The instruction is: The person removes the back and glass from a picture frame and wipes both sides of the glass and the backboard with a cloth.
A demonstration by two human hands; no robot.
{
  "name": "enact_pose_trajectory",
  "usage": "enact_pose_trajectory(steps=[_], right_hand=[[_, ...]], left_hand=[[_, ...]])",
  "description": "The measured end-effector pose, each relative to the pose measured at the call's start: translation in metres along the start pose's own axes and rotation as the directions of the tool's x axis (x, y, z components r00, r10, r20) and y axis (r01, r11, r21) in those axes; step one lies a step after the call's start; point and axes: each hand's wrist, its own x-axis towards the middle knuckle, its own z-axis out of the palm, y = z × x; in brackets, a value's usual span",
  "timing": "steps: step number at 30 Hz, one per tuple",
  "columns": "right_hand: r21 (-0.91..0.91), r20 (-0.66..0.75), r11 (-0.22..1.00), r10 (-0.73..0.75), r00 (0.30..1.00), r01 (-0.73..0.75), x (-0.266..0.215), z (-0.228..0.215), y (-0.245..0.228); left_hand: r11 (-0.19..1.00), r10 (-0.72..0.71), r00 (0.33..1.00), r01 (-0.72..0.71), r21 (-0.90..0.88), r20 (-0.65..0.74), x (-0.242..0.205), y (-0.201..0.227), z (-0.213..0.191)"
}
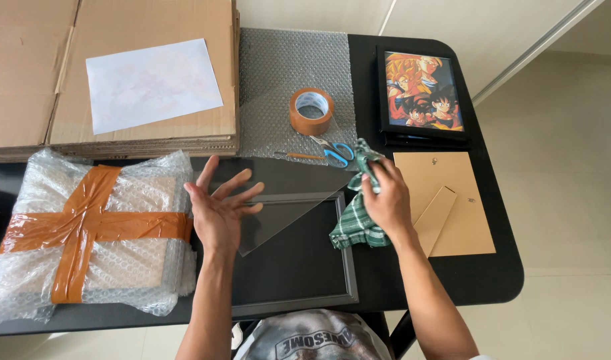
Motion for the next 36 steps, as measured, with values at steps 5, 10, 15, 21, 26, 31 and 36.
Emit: enact_pose_trajectory(steps=[5, 10, 15, 21, 26, 31, 36], right_hand=[[0.677, 0.728, -0.474, 0.545, 0.417, -0.562, -0.026, 0.038, 0.044], [0.721, 0.683, -0.359, 0.516, 0.518, -0.593, -0.013, -0.021, -0.062], [0.847, 0.459, -0.096, 0.628, 0.628, -0.523, -0.011, -0.013, -0.057], [0.824, 0.036, 0.232, 0.889, 0.456, -0.517, 0.001, -0.032, -0.069], [0.048, -0.706, 0.882, -0.303, 0.640, 0.470, 0.009, -0.061, -0.069], [-0.215, -0.390, 0.702, -0.699, 0.600, 0.679, -0.011, -0.043, -0.039], [-0.270, -0.164, 0.688, -0.722, 0.672, 0.674, -0.019, -0.061, -0.036]], left_hand=[[0.990, -0.035, 0.999, 0.032, -0.139, -0.022, 0.006, -0.004, -0.004], [0.971, -0.051, 0.999, 0.053, -0.232, 0.018, 0.013, -0.030, 0.003], [0.933, -0.096, 0.990, 0.126, -0.337, 0.103, 0.020, -0.060, 0.007], [0.981, -0.089, 0.987, 0.109, -0.159, 0.132, 0.020, -0.055, 0.024], [0.970, -0.141, 0.944, 0.191, -0.148, 0.299, 0.001, -0.012, 0.042], [0.928, -0.087, 0.885, 0.239, -0.285, 0.458, 0.005, -0.006, 0.062], [0.919, -0.148, 0.896, 0.281, -0.276, 0.419, 0.022, -0.024, 0.069]])
